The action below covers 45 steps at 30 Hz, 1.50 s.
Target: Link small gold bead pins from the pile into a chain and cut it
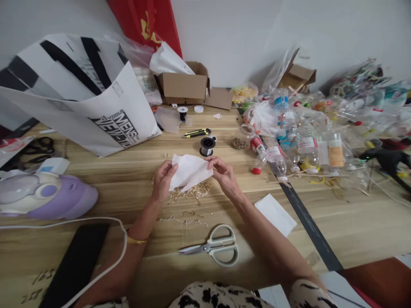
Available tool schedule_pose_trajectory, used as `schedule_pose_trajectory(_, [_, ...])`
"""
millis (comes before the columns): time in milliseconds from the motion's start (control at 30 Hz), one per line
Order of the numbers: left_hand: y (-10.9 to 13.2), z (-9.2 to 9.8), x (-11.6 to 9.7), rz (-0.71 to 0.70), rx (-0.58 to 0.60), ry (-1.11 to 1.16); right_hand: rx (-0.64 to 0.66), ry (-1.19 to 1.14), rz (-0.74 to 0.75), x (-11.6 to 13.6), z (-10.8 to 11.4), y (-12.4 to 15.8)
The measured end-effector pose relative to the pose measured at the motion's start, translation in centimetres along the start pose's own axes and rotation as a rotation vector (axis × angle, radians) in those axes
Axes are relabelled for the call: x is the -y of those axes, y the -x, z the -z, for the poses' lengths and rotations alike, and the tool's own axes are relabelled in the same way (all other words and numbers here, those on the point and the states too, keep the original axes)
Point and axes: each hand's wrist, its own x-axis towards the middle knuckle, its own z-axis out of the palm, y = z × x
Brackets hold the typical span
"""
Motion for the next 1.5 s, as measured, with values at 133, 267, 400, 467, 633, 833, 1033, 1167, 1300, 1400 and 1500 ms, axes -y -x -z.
schedule_pose_trajectory(133, [0.0, -0.2, -0.7, 0.034, 0.006, 0.077, 0.020, -0.011, -0.049, -0.3, 0.9, 0.6])
schedule_pose_trajectory(267, [0.2, -0.5, -0.7, 0.044, 0.018, 0.086, 0.009, -0.028, -0.099, -0.4, 1.3, 1.1])
schedule_pose_trajectory(400, [0.4, -0.8, -0.5, 0.006, 0.034, 0.055, -0.042, -0.045, -0.105, -0.5, 1.3, 1.3])
schedule_pose_trajectory(467, [0.6, -1.0, -0.5, -0.015, 0.034, 0.029, -0.055, -0.071, -0.132, -0.8, 1.1, 1.5])
schedule_pose_trajectory(633, [1.0, -1.4, -0.4, -0.133, 0.014, -0.184, -0.044, -0.074, -0.237, -0.9, 0.4, 2.1])
schedule_pose_trajectory(833, [1.3, -1.2, 0.4, -0.316, -0.062, -0.440, -0.058, 0.291, -0.039, 1.0, -0.5, 3.0])
schedule_pose_trajectory(1033, [1.3, -1.1, 0.5, -0.335, -0.107, -0.422, -0.190, 0.573, 0.170, 1.1, -0.3, 3.0])
schedule_pose_trajectory(1167, [2.3, -1.8, 0.2, -0.431, -0.084, -0.522, -0.253, 0.632, 0.162, 1.2, 0.3, 2.9])
schedule_pose_trajectory(1300, [4.0, -3.3, -0.2, -0.728, 0.098, -0.638, -0.147, 0.535, -0.011, 2.1, 0.3, 3.7])
schedule_pose_trajectory(1400, [5.2, -4.5, -0.2, -0.926, 0.373, -0.663, -0.054, 0.369, -0.153, 3.0, 0.4, 4.7])
schedule_pose_trajectory(1500, [5.9, -5.3, -0.2, -1.011, 0.505, -0.755, -0.043, 0.246, -0.233, 3.8, 1.0, 5.9])
